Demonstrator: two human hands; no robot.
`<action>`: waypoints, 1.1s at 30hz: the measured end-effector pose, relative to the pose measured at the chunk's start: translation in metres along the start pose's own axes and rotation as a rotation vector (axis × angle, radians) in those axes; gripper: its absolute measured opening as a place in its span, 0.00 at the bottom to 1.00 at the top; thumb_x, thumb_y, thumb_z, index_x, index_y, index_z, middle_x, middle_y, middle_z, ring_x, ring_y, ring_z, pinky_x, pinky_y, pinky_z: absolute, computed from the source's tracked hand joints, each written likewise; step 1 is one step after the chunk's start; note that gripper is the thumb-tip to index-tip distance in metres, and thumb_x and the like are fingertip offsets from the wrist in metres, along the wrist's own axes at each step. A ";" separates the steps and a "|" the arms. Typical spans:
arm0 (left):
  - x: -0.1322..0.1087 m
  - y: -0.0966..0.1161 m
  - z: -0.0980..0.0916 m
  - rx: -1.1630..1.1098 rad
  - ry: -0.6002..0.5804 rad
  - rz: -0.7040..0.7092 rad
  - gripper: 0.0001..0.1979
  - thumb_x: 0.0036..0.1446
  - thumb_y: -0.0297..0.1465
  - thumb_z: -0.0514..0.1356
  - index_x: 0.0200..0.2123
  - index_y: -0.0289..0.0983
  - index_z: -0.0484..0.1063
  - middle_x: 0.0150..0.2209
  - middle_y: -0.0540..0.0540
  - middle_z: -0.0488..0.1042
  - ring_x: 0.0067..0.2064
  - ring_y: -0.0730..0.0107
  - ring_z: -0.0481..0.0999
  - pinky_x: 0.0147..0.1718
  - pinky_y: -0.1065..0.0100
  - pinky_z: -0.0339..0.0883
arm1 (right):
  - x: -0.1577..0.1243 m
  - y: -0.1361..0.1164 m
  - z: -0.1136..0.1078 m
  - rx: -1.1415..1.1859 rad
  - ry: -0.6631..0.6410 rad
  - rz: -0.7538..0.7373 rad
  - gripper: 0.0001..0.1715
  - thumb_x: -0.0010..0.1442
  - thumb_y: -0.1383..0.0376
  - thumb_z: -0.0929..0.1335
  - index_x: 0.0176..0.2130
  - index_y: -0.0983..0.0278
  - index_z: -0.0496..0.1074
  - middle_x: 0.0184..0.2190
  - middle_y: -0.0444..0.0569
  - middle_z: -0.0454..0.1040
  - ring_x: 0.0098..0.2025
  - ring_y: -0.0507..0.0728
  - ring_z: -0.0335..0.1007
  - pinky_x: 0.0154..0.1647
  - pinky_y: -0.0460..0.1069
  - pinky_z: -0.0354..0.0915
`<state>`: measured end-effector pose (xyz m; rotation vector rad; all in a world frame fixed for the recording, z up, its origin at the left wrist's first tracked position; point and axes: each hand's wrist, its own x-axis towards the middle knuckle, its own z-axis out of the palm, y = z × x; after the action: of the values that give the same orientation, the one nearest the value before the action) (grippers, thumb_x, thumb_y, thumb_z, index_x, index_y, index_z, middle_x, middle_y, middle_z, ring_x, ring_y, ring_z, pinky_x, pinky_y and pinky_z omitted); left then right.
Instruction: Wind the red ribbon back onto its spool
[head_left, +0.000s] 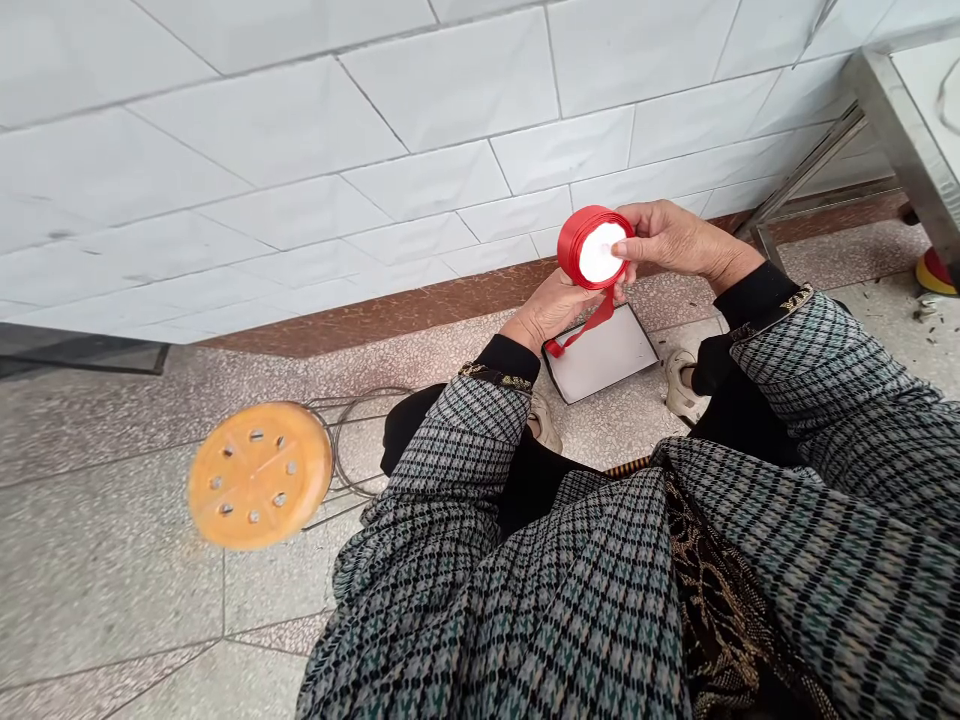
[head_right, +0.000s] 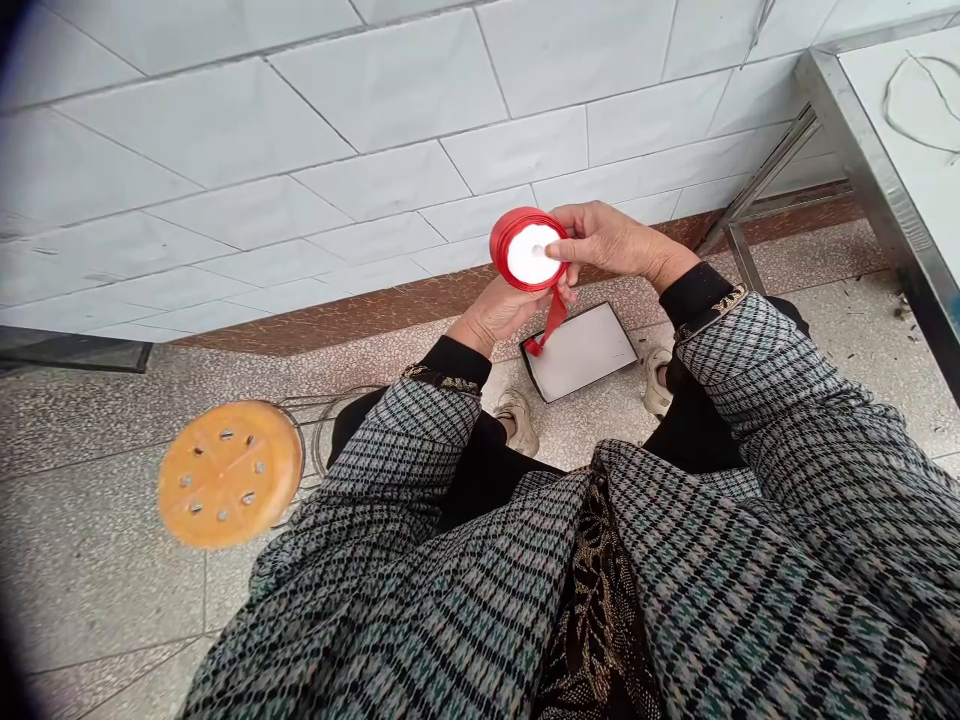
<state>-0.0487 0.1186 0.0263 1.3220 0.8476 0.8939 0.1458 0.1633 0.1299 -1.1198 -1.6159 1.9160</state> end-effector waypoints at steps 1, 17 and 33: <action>-0.001 -0.001 -0.002 0.004 -0.005 -0.004 0.24 0.63 0.52 0.66 0.49 0.38 0.79 0.38 0.39 0.82 0.45 0.54 0.85 0.51 0.47 0.81 | 0.000 0.000 0.000 0.008 0.009 0.007 0.12 0.60 0.65 0.81 0.39 0.63 0.77 0.24 0.42 0.77 0.31 0.55 0.80 0.33 0.46 0.75; -0.002 -0.003 -0.002 -0.072 -0.110 -0.017 0.17 0.55 0.42 0.74 0.44 0.40 0.79 0.42 0.42 0.83 0.43 0.58 0.85 0.51 0.51 0.81 | 0.007 0.012 -0.002 0.004 0.031 0.026 0.18 0.59 0.58 0.81 0.42 0.62 0.76 0.25 0.42 0.79 0.32 0.57 0.82 0.31 0.47 0.77; -0.005 -0.001 -0.007 -0.117 -0.148 -0.025 0.20 0.54 0.45 0.74 0.46 0.39 0.82 0.45 0.41 0.84 0.45 0.62 0.85 0.52 0.56 0.79 | 0.008 0.014 -0.009 0.031 0.073 -0.063 0.11 0.66 0.61 0.77 0.34 0.62 0.77 0.24 0.42 0.80 0.24 0.49 0.74 0.28 0.42 0.73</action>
<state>-0.0573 0.1173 0.0244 1.2563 0.6855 0.8041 0.1510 0.1714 0.1142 -1.1000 -1.5590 1.8331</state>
